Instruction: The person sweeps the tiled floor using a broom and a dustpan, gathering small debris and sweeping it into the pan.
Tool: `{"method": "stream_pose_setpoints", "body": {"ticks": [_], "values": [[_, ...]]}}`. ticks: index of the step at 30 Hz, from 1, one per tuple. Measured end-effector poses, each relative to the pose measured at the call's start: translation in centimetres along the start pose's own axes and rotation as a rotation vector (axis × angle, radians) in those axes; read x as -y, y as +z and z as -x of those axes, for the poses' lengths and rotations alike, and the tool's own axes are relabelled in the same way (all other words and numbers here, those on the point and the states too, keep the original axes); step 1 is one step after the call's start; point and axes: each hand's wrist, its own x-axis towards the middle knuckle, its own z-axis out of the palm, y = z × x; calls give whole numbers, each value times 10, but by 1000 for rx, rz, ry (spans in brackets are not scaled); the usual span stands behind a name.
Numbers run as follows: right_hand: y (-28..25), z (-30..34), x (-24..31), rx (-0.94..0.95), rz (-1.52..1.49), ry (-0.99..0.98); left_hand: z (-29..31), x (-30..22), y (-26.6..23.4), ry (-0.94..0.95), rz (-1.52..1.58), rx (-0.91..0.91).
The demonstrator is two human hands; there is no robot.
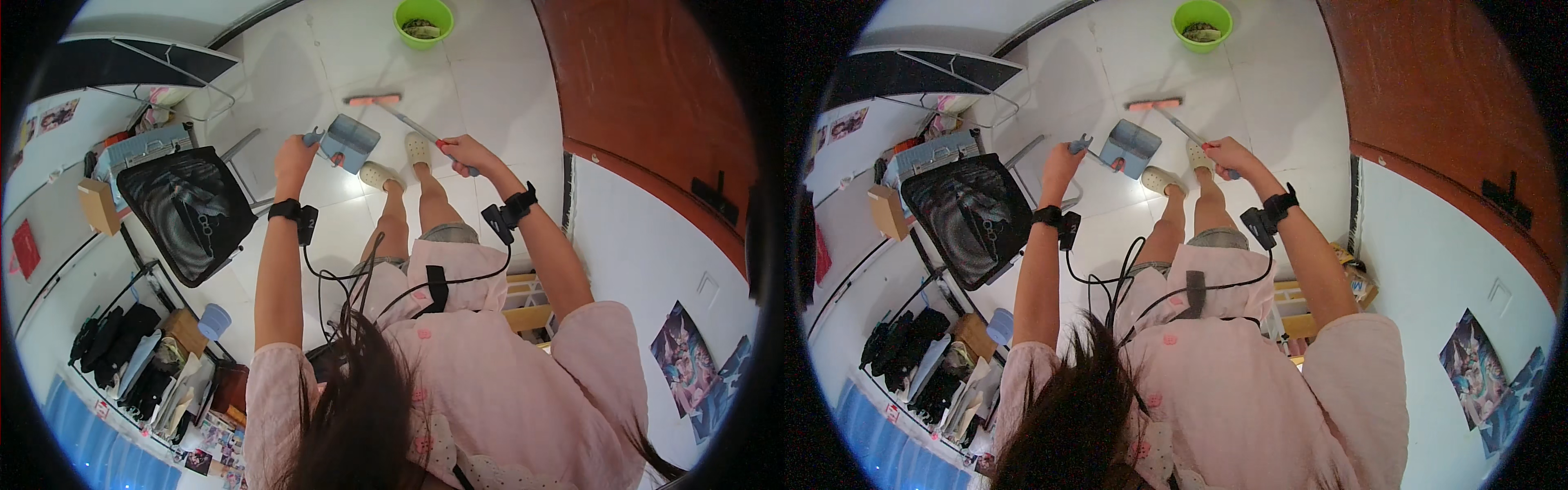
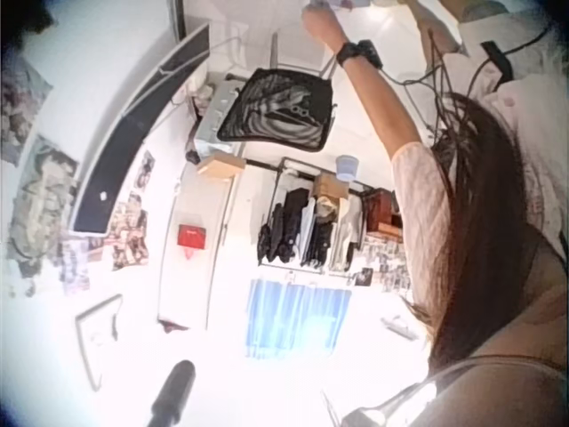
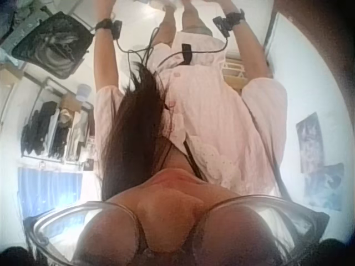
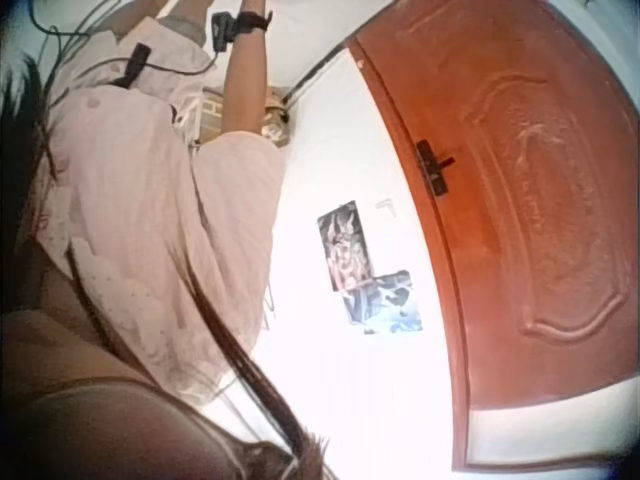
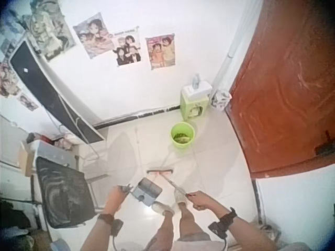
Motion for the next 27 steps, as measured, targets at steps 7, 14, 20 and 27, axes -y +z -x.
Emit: {"method": "stream_pose_setpoints", "body": {"ticks": [7,14,20,27], "values": [[31,-51,-10,10,-371,6,7,-1,-1,-18,-56,34],[38,-58,-14,444,-774,331,19,10,-1,-3,44,-29],[0,0,2,366,-543,208,36,29,-30,-39,-55,38],[-65,103,-24,-46,-156,51,74,29,-58,91,-48,11]]}}
